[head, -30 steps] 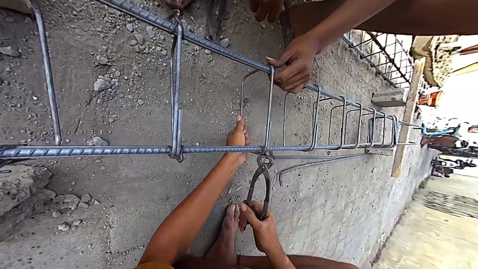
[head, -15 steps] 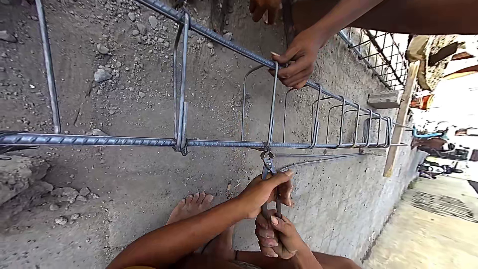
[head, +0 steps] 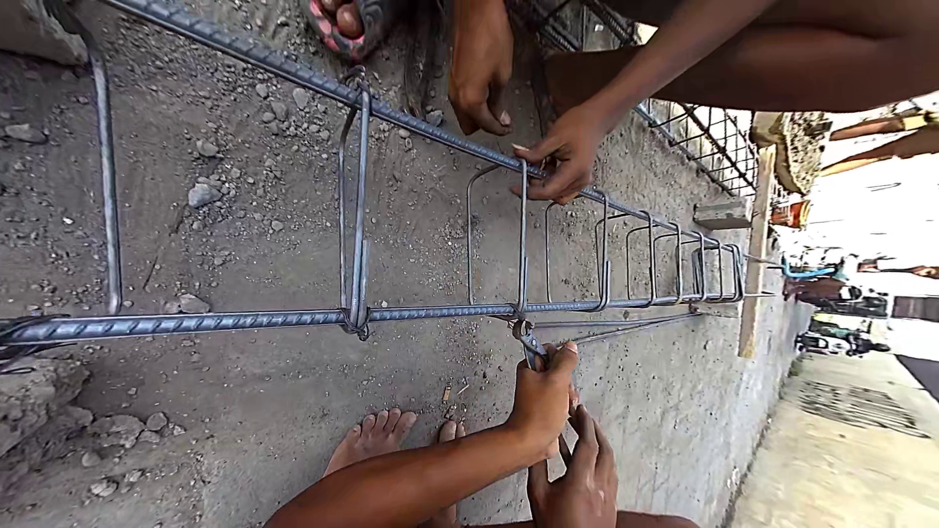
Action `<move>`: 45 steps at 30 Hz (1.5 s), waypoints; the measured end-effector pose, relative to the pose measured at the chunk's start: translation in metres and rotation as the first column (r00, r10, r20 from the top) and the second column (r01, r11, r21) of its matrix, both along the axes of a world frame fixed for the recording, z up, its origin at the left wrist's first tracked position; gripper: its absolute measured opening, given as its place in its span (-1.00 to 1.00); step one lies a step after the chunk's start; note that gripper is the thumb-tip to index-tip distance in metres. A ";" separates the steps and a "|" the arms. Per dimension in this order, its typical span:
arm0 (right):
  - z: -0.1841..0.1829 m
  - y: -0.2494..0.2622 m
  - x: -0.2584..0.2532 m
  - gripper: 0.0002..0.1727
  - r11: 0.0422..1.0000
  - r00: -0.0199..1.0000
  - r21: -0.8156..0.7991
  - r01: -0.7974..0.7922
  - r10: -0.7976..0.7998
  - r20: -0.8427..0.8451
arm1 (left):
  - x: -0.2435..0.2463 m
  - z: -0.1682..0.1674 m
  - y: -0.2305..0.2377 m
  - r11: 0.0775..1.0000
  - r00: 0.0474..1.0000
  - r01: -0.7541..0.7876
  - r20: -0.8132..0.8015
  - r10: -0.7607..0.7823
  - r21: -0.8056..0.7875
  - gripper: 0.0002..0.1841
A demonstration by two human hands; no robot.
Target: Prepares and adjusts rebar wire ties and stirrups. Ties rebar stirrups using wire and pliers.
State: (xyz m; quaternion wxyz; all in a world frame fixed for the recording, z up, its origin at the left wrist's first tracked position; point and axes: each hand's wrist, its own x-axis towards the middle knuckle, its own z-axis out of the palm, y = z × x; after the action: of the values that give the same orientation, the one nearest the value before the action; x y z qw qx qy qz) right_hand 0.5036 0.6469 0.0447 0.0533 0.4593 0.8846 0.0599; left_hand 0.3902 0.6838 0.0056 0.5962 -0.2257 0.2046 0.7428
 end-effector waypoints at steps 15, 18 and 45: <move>0.003 0.044 -0.011 -0.59 0.935 0.991 -0.335 0.120 -0.094 0.091 | -0.004 -0.015 -0.025 0.997 0.982 0.069 -0.173 -0.076 -0.044 -0.74; -0.002 0.048 -0.001 -0.59 0.806 0.966 -0.540 0.243 -0.250 0.062 | -0.014 -0.025 -0.033 0.997 0.976 0.075 -0.205 -0.073 0.006 -0.61; 0.009 0.037 -0.026 -0.70 -0.014 0.819 -0.982 0.190 -0.549 0.166 | -0.068 -0.130 -0.091 0.975 0.797 0.079 -0.601 0.064 0.209 -0.47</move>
State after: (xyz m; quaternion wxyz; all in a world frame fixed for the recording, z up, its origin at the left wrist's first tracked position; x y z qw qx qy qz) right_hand 0.4775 0.6841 0.0539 0.2353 0.5267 0.5329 -0.6191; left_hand 0.3217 0.5926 -0.1246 0.5242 0.0922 0.3001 0.7916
